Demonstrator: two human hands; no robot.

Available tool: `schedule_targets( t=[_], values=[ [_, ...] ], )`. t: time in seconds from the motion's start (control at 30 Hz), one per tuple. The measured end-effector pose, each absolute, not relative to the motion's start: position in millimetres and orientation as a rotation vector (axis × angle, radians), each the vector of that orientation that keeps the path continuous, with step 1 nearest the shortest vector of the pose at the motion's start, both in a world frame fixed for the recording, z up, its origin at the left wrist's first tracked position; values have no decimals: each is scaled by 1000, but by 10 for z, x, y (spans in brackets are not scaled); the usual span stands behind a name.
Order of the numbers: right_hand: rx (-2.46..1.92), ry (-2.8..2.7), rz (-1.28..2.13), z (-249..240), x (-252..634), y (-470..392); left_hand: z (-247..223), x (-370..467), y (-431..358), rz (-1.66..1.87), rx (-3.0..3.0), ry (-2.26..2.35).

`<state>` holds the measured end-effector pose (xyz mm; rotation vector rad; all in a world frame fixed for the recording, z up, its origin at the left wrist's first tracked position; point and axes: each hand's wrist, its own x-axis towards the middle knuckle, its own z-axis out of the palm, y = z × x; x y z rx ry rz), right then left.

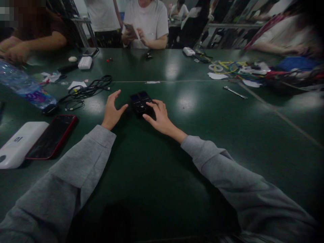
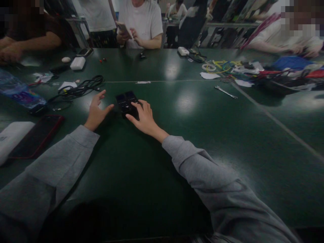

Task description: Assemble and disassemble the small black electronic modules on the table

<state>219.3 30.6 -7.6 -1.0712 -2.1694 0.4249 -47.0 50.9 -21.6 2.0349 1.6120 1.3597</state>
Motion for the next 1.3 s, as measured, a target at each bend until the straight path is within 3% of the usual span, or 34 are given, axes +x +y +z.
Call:
schedule_targets(
  t=[0.1,0.47,1.3],
  values=[
    [-1150,-2127,337,-56,2193,280,-265,-490,543,1405,1893,1666],
    [-1189,-2232,299,-105,2175,288,-51,-155,238,877,2469,1457],
    [-1376,-2149,62,-41,2250,409,-49,-150,227,928,2482,1536]
  ],
)
